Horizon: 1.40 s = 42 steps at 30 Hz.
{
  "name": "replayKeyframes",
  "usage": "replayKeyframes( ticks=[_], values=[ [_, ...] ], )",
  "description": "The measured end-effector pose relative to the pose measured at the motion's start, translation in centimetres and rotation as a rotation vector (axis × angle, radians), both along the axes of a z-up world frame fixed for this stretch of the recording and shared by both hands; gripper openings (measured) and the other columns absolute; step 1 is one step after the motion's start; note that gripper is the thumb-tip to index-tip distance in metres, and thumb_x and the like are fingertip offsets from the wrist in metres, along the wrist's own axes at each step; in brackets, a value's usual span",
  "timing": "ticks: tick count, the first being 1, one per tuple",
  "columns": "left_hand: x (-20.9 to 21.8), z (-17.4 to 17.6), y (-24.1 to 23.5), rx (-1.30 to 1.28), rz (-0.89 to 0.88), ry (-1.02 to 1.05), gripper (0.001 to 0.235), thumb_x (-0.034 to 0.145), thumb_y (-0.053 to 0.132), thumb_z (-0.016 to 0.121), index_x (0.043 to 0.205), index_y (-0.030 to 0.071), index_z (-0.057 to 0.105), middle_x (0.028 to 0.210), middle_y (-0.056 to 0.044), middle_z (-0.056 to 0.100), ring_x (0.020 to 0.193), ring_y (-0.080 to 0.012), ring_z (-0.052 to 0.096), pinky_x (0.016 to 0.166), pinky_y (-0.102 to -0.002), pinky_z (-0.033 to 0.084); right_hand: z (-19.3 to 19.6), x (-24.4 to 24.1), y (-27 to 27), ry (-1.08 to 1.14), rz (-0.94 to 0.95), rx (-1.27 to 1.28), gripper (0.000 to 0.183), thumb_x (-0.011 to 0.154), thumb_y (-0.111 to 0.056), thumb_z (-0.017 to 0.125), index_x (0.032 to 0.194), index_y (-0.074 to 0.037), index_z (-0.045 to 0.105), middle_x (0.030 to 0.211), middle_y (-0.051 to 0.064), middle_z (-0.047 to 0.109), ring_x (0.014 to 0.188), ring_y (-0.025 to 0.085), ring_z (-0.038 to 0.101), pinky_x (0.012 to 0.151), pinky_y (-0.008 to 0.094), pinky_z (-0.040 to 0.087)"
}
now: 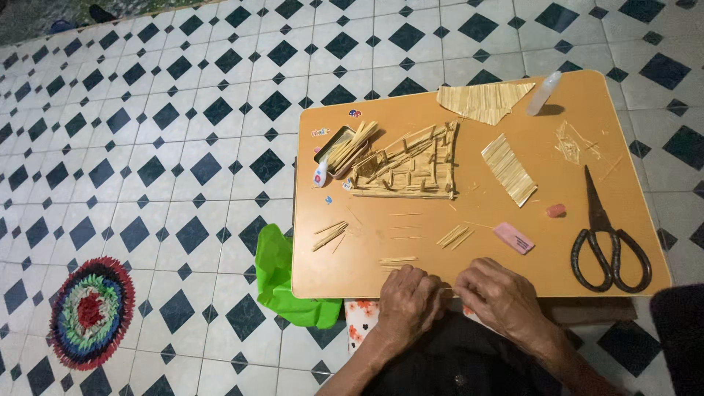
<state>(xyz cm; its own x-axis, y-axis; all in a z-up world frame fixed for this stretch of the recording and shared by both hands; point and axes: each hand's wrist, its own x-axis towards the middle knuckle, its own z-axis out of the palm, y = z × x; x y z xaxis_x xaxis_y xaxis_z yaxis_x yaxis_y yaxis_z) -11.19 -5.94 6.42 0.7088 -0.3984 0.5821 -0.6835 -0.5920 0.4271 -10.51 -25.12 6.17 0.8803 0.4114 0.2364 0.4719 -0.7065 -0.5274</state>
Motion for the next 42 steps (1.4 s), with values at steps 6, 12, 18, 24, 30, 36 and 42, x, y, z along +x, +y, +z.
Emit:
replayKeyframes(
  ticks=[6, 12, 18, 24, 30, 36, 42],
  values=[
    [0.3, -2.3, 2.1, -0.072, 0.188, -0.044, 0.008, 0.084, 0.004, 0.055, 0.084, 0.003, 0.047, 0.075, -0.013, 0.049, 0.065, -0.0297, 0.045, 0.055, -0.041, 0.037, -1.6, 3.2, -2.8, -0.236, -0.176, -0.186, 0.007, 0.089, -0.018, 0.062, 0.091, -0.013, 0.066, 0.091, 0.007, 0.069, 0.086, 0.022, 0.070, 0.066, 0.033, 0.061],
    [1.2, -2.5, 6.9, -0.128, 0.458, -0.031, 0.006, 0.086, 0.007, 0.060, 0.084, 0.006, 0.053, 0.074, -0.008, 0.056, 0.067, -0.0221, 0.050, 0.058, -0.034, 0.040, -0.7, 6.0, -2.5, -0.285, -0.238, -0.350, 0.007, 0.083, -0.019, 0.070, 0.089, -0.018, 0.065, 0.085, -0.001, 0.060, 0.085, 0.021, 0.058, 0.067, 0.034, 0.042],
    [0.7, -2.9, 9.0, -0.103, 0.586, -0.044, 0.009, 0.087, 0.010, 0.059, 0.081, 0.007, 0.053, 0.073, -0.007, 0.056, 0.065, -0.0252, 0.050, 0.061, -0.037, 0.039, -2.5, 7.2, -2.8, -0.380, -0.212, -0.576, 0.015, 0.080, -0.026, 0.069, 0.072, -0.021, 0.058, 0.072, -0.001, 0.050, 0.080, 0.022, 0.053, 0.069, 0.037, 0.036],
    [0.8, -4.2, 8.9, -0.094, 0.619, -0.089, 0.010, 0.088, 0.012, 0.059, 0.081, 0.007, 0.054, 0.073, -0.006, 0.058, 0.064, -0.0248, 0.053, 0.060, -0.037, 0.040, -3.7, 8.4, -3.4, -0.380, -0.148, -0.553, 0.016, 0.078, -0.013, 0.067, 0.069, -0.015, 0.054, 0.072, 0.001, 0.048, 0.079, 0.024, 0.053, 0.066, 0.039, 0.036],
    [0.8, -3.6, 8.2, -0.121, 0.607, -0.037, 0.007, 0.084, 0.009, 0.062, 0.081, 0.009, 0.055, 0.075, -0.004, 0.059, 0.069, -0.0256, 0.053, 0.062, -0.039, 0.037, -3.5, 10.0, -3.9, -0.391, -0.005, -0.530, 0.015, 0.065, -0.004, 0.060, 0.066, -0.014, 0.050, 0.067, 0.001, 0.043, 0.069, 0.023, 0.048, 0.065, 0.038, 0.033],
    [1.1, -3.8, 7.9, -0.052, 0.626, -0.100, 0.013, 0.080, 0.004, 0.062, 0.079, 0.010, 0.051, 0.070, -0.003, 0.054, 0.064, -0.0255, 0.047, 0.058, -0.039, 0.031, -3.3, 10.8, -3.6, -0.407, 0.014, -0.554, 0.014, 0.068, -0.005, 0.056, 0.061, -0.013, 0.047, 0.062, 0.003, 0.044, 0.068, 0.026, 0.050, 0.063, 0.040, 0.034],
    [1.6, -4.7, 8.3, 0.023, 0.646, -0.117, 0.011, 0.083, 0.010, 0.063, 0.081, 0.011, 0.052, 0.073, -0.004, 0.051, 0.067, -0.0251, 0.046, 0.061, -0.038, 0.031, -3.8, 11.5, -4.0, -0.148, 0.017, -0.600, 0.005, 0.066, -0.013, 0.049, 0.062, -0.010, 0.048, 0.063, 0.004, 0.049, 0.067, 0.028, 0.051, 0.065, 0.043, 0.037]
  ],
)
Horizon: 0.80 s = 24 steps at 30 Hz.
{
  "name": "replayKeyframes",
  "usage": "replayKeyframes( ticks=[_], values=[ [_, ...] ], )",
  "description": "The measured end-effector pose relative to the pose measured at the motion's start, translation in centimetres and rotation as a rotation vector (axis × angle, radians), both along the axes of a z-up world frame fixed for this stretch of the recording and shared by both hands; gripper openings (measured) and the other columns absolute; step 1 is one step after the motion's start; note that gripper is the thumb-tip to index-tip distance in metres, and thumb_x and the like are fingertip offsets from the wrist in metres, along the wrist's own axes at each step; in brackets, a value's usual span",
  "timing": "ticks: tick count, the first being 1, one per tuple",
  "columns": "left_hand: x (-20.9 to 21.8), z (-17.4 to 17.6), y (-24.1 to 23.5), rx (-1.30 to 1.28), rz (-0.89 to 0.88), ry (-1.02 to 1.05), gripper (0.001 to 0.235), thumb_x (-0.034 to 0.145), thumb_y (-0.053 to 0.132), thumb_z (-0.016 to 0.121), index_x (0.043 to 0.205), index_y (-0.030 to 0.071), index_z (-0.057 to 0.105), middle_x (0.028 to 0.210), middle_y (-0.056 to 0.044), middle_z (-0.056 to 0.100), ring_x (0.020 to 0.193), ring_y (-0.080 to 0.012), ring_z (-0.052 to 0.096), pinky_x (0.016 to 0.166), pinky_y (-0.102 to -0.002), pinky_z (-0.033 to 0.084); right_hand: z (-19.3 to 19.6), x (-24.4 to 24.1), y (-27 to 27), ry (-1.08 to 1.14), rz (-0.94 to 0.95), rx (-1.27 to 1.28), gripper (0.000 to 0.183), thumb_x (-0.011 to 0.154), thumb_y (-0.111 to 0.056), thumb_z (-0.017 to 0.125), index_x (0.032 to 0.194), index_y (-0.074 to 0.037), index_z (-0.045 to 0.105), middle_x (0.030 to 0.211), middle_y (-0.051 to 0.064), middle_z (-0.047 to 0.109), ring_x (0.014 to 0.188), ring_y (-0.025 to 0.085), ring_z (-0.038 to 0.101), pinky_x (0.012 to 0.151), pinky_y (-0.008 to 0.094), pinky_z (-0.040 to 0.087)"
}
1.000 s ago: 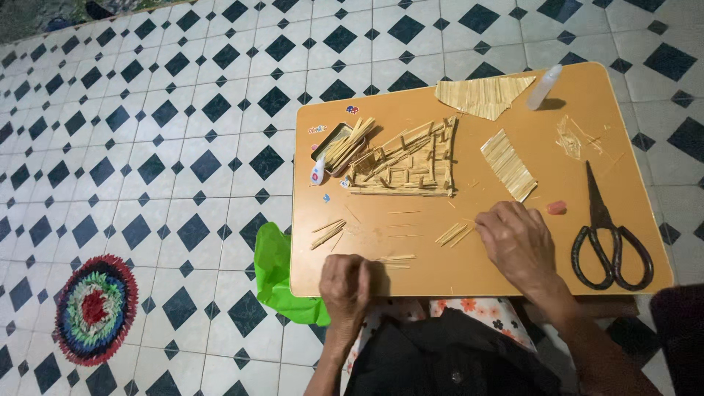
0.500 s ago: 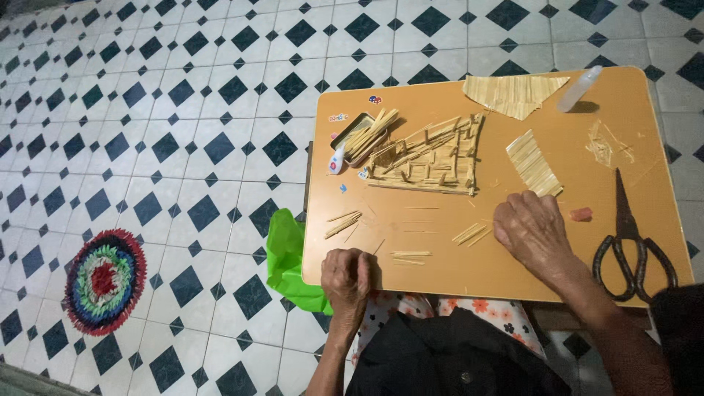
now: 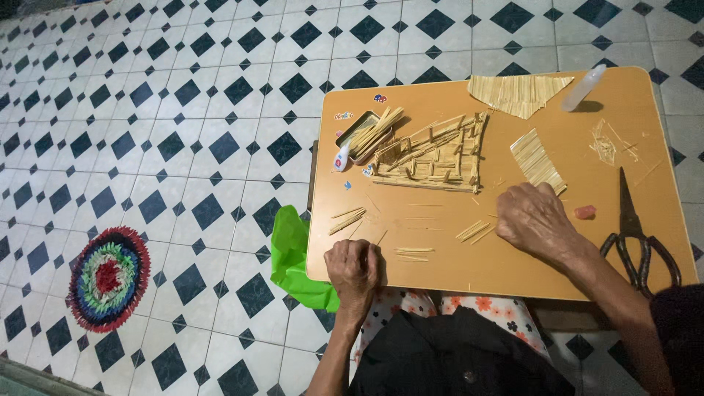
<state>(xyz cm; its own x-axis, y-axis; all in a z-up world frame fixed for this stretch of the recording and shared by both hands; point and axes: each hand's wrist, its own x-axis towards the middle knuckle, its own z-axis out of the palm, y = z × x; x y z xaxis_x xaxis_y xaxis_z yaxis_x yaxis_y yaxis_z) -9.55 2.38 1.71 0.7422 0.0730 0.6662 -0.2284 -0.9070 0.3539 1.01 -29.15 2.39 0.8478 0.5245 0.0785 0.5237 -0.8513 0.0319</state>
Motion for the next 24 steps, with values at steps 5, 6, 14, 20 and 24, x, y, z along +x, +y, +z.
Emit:
replayKeyframes(
  ticks=[5, 6, 14, 20, 24],
  values=[
    [0.3, 0.1, -0.2, 0.003, 0.017, 0.004, 0.010, 0.081, 0.011, 0.062, 0.080, 0.011, 0.052, 0.073, -0.005, 0.051, 0.066, -0.0263, 0.046, 0.062, -0.040, 0.031, -0.7, -0.1, -0.6, -0.066, 0.021, 0.131, 0.012, 0.070, -0.009, 0.053, 0.067, -0.011, 0.041, 0.062, 0.004, 0.042, 0.063, 0.028, 0.045, 0.066, 0.041, 0.036],
    [0.3, 0.1, -0.3, -0.002, 0.026, 0.007, 0.010, 0.080, 0.011, 0.063, 0.079, 0.012, 0.052, 0.072, -0.004, 0.051, 0.066, -0.0263, 0.046, 0.062, -0.040, 0.031, -0.9, -0.1, -0.7, -0.062, 0.016, 0.150, 0.015, 0.073, -0.008, 0.055, 0.071, -0.011, 0.041, 0.064, 0.004, 0.042, 0.064, 0.028, 0.045, 0.068, 0.041, 0.038],
    [0.7, 0.8, -0.5, 0.004, 0.033, 0.021, 0.010, 0.079, 0.009, 0.061, 0.080, 0.013, 0.052, 0.070, -0.004, 0.048, 0.064, -0.0259, 0.044, 0.061, -0.039, 0.028, 0.6, -0.6, 0.6, -0.130, 0.140, 0.410, 0.030, 0.072, 0.007, 0.055, 0.093, -0.012, 0.047, 0.078, 0.003, 0.049, 0.073, 0.023, 0.049, 0.075, 0.037, 0.037],
    [0.5, 0.7, -0.7, -0.032, 0.094, 0.054, 0.014, 0.075, 0.013, 0.068, 0.085, 0.018, 0.060, 0.072, 0.001, 0.053, 0.070, -0.0204, 0.055, 0.068, -0.034, 0.041, 5.4, -2.0, 3.5, -0.060, 0.149, 0.432, 0.019, 0.079, -0.007, 0.065, 0.096, -0.015, 0.064, 0.074, 0.001, 0.062, 0.076, 0.020, 0.061, 0.075, 0.035, 0.046],
    [1.0, 1.3, -2.5, -0.190, -0.054, -0.071, 0.014, 0.081, 0.013, 0.065, 0.096, 0.013, 0.062, 0.078, -0.004, 0.058, 0.073, -0.0248, 0.056, 0.067, -0.036, 0.043, 3.0, -2.7, 5.4, 0.261, 0.049, 0.896, 0.025, 0.083, -0.004, 0.059, 0.105, -0.013, 0.067, 0.070, 0.007, 0.060, 0.065, 0.021, 0.059, 0.063, 0.032, 0.048]
  ],
)
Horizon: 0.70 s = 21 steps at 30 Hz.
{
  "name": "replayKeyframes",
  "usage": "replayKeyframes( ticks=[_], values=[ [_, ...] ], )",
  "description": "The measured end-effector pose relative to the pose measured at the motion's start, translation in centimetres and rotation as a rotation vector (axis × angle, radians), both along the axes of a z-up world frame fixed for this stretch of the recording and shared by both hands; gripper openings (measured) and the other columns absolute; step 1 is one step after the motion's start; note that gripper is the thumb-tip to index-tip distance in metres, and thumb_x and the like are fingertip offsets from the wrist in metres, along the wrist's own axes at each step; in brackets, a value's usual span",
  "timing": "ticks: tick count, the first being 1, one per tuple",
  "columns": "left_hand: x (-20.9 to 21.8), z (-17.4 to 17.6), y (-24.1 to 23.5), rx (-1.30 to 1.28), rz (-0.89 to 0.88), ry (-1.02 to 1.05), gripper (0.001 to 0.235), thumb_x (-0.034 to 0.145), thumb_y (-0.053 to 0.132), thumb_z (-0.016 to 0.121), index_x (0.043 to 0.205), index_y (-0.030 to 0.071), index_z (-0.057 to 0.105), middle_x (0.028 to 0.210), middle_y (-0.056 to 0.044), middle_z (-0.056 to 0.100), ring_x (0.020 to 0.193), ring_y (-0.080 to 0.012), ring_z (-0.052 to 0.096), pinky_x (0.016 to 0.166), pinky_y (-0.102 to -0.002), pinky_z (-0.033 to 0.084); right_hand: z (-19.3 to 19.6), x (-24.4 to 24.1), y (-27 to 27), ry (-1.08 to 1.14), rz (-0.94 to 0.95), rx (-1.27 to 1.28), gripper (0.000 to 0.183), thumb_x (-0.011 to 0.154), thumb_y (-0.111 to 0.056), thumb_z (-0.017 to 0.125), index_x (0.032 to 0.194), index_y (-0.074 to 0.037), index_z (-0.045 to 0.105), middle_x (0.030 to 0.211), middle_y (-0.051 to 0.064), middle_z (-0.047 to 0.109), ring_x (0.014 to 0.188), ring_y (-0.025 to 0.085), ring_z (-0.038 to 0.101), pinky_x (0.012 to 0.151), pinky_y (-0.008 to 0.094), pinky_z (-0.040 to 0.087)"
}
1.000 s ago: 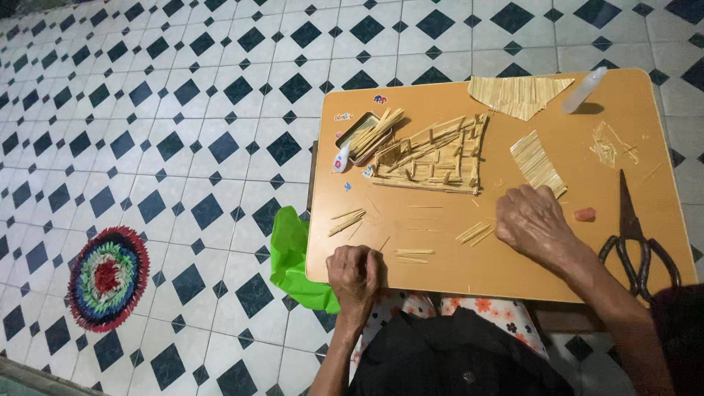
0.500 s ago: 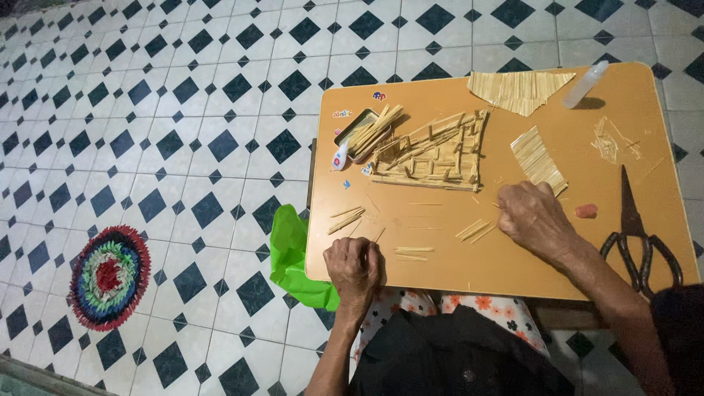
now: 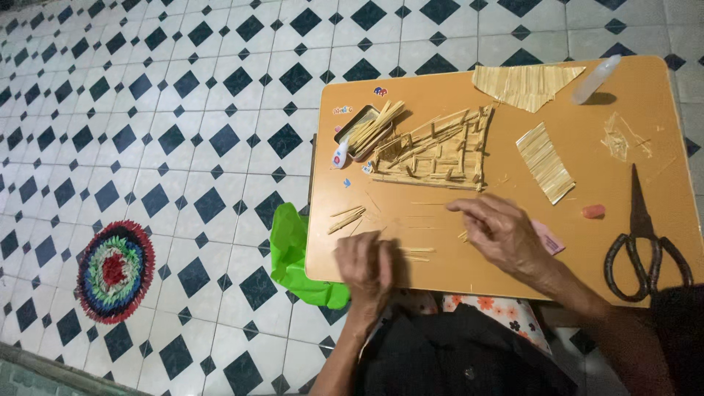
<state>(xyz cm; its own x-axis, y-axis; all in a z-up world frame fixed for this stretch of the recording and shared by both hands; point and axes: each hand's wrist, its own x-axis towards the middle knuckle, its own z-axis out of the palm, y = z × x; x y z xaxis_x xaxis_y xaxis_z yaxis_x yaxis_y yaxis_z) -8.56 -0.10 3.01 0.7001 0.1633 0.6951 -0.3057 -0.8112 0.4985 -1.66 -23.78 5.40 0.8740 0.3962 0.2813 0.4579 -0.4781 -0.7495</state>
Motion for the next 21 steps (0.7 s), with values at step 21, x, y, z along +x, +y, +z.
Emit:
replayKeyframes(
  ticks=[21],
  values=[
    [2.6, 3.5, -2.0, -0.575, -0.320, 0.438, 0.013, 0.080, 0.010, 0.070, 0.069, 0.005, 0.065, 0.052, -0.012, 0.055, 0.048, -0.0186, 0.051, 0.044, -0.029, 0.039, 5.9, 0.0, 6.4, 0.522, -0.177, 0.138, 0.012, 0.085, -0.015, 0.067, 0.096, -0.009, 0.069, 0.075, 0.007, 0.069, 0.064, 0.016, 0.064, 0.063, 0.032, 0.051]
  ],
)
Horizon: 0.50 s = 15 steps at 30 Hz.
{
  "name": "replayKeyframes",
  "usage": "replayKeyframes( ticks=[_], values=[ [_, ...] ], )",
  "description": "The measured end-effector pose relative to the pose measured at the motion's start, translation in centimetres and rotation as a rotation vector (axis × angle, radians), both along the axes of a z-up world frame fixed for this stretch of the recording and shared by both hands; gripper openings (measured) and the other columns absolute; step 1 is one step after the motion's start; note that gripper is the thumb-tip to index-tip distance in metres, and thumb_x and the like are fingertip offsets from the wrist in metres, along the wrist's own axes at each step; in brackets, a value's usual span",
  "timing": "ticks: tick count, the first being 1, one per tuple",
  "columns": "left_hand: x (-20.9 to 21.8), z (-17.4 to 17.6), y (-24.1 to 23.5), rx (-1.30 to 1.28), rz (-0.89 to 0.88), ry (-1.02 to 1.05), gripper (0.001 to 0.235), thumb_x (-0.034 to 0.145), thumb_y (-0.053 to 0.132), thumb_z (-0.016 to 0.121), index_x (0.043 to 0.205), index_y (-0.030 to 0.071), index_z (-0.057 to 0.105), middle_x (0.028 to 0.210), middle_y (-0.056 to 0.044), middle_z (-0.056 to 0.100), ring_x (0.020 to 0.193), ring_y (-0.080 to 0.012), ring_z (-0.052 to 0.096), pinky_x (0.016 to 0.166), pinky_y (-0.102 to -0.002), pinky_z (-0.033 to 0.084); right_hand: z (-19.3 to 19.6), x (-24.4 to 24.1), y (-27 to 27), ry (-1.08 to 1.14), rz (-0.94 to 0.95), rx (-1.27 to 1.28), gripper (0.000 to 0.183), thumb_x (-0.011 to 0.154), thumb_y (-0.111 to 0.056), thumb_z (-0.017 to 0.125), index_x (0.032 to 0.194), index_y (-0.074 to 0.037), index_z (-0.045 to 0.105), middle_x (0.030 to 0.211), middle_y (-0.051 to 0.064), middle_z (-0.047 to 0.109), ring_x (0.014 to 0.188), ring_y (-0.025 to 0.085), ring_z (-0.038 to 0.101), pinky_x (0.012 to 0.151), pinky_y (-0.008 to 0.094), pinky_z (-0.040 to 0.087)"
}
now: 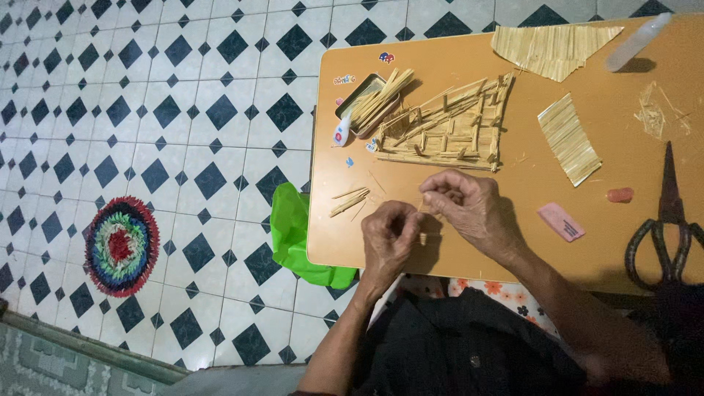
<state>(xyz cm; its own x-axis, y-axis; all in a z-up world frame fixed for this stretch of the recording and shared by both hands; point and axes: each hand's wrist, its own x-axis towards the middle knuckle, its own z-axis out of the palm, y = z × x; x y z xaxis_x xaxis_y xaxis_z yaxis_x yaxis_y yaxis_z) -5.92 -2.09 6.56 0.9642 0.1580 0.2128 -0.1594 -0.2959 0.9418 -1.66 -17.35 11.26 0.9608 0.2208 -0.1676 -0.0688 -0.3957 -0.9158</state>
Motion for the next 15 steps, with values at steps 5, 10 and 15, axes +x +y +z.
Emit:
replayKeyframes(
  ticks=[5, 10, 15],
  values=[
    [-0.2, -0.3, 1.5, 0.159, 0.084, -0.079, 0.017, 0.078, 0.017, 0.072, 0.064, 0.010, 0.066, 0.052, -0.008, 0.057, 0.049, -0.0229, 0.055, 0.045, -0.030, 0.042, -0.9, 0.3, -1.2, -0.246, -0.032, -0.008, 0.009, 0.085, -0.011, 0.069, 0.094, -0.009, 0.070, 0.075, 0.007, 0.066, 0.066, 0.015, 0.065, 0.059, 0.026, 0.051],
    [-0.7, -1.5, -0.2, 0.216, 0.096, -0.179, 0.020, 0.079, 0.021, 0.072, 0.065, 0.009, 0.066, 0.051, -0.008, 0.056, 0.050, -0.0254, 0.056, 0.046, -0.033, 0.045, -1.1, -0.3, -0.5, -0.330, 0.046, -0.069, 0.008, 0.084, -0.013, 0.070, 0.091, -0.010, 0.071, 0.072, 0.009, 0.064, 0.063, 0.019, 0.062, 0.053, 0.029, 0.050],
    [-0.4, -1.4, -1.4, 0.210, 0.110, -0.199, 0.016, 0.080, 0.016, 0.071, 0.065, 0.012, 0.067, 0.051, -0.005, 0.055, 0.053, -0.0232, 0.055, 0.051, -0.030, 0.046, -0.1, 0.5, -0.1, -0.200, 0.014, -0.171, 0.006, 0.085, -0.017, 0.068, 0.085, -0.011, 0.069, 0.069, 0.007, 0.065, 0.063, 0.021, 0.065, 0.055, 0.035, 0.051]
  ],
)
